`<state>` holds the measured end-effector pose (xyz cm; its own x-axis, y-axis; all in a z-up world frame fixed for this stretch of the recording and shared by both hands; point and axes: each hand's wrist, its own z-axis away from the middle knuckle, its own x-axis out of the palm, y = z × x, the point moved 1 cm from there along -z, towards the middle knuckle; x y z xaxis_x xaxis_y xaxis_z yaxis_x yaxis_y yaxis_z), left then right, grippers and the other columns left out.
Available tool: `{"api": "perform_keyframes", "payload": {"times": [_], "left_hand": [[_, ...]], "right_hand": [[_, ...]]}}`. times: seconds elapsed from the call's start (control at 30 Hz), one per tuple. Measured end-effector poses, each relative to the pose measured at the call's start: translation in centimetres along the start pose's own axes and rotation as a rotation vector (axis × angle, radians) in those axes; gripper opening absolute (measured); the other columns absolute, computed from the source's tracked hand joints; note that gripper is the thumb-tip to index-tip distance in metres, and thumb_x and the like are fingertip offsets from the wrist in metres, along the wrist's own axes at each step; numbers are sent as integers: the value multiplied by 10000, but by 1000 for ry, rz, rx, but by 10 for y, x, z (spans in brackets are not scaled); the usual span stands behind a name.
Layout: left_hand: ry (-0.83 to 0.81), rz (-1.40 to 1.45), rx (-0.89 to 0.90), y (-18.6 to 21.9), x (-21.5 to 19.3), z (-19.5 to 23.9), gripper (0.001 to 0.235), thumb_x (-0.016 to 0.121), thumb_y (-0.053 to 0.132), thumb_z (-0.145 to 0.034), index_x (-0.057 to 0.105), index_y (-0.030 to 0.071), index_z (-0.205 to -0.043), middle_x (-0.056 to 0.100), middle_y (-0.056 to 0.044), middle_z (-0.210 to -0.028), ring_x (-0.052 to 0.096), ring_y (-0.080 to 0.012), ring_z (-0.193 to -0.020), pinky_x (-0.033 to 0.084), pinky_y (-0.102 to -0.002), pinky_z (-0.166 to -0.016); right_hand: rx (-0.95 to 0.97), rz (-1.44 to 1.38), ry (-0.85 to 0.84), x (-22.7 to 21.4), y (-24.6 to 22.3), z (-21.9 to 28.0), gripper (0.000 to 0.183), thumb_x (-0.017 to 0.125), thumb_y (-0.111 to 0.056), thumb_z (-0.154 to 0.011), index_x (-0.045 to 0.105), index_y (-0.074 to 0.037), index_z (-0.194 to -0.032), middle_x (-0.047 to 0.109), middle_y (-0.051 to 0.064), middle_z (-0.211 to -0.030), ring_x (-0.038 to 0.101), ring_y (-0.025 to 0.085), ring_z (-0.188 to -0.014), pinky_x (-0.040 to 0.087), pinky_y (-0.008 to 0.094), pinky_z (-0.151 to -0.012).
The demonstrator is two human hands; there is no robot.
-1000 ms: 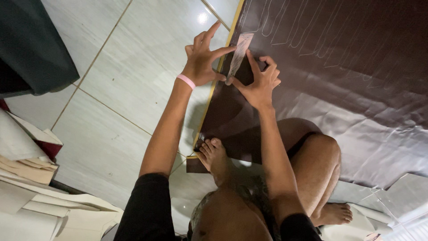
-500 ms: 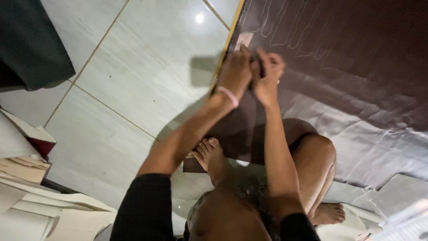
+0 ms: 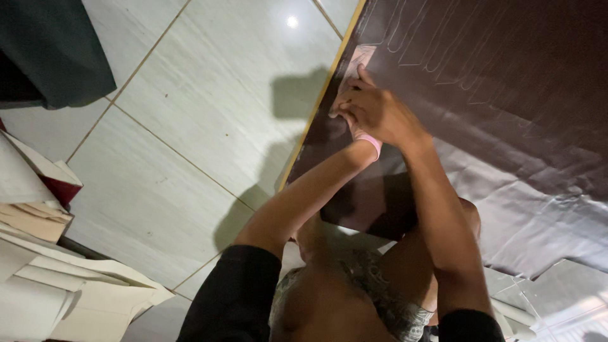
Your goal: The person sits on the floor and rubs a large brown fabric with a small rectangular block, moving it along pre-drawn white outlines. The person repeatedly rubs different sections of the fabric, adjusting the block's position and orientation as needed.
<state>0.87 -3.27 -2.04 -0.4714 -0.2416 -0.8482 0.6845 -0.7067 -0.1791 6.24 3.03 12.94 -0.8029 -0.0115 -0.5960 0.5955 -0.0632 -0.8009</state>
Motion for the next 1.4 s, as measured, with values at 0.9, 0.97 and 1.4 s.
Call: {"api": "perform_keyframes", "payload": {"times": [0.9, 0.97, 1.4], "left_hand": [[466, 263, 540, -109, -60, -32, 283, 698, 104, -916, 651, -1, -1175, 642, -220, -1290, 653, -323, -1065, 520, -444, -912], [452, 399, 589, -135, -57, -40, 235, 723, 103, -905, 667, 61, -1130, 676, -113, -1209, 654, -278, -1031, 507, -447, -893], [587, 484, 702, -167, -53, -58, 323, 815, 144, -809, 671, 174, -1097, 662, 88, -1148, 646, -151, -1001, 497, -396, -938]], "right_hand": [[217, 294, 358, -31, 72, 30, 200, 601, 13, -1067, 704, -65, -1221, 762, 143, -1128, 763, 283, -963, 615, 385, -826], [194, 327, 427, -11, 64, 32, 250, 584, 38, -1062, 705, -66, -1255, 756, 152, -1120, 769, 273, -914, 630, 370, -768], [240, 117, 293, 84, 5, 83, 277, 590, 113, -937, 674, -13, -1168, 727, 115, -1245, 770, 237, -1009, 632, 328, -870]]}}
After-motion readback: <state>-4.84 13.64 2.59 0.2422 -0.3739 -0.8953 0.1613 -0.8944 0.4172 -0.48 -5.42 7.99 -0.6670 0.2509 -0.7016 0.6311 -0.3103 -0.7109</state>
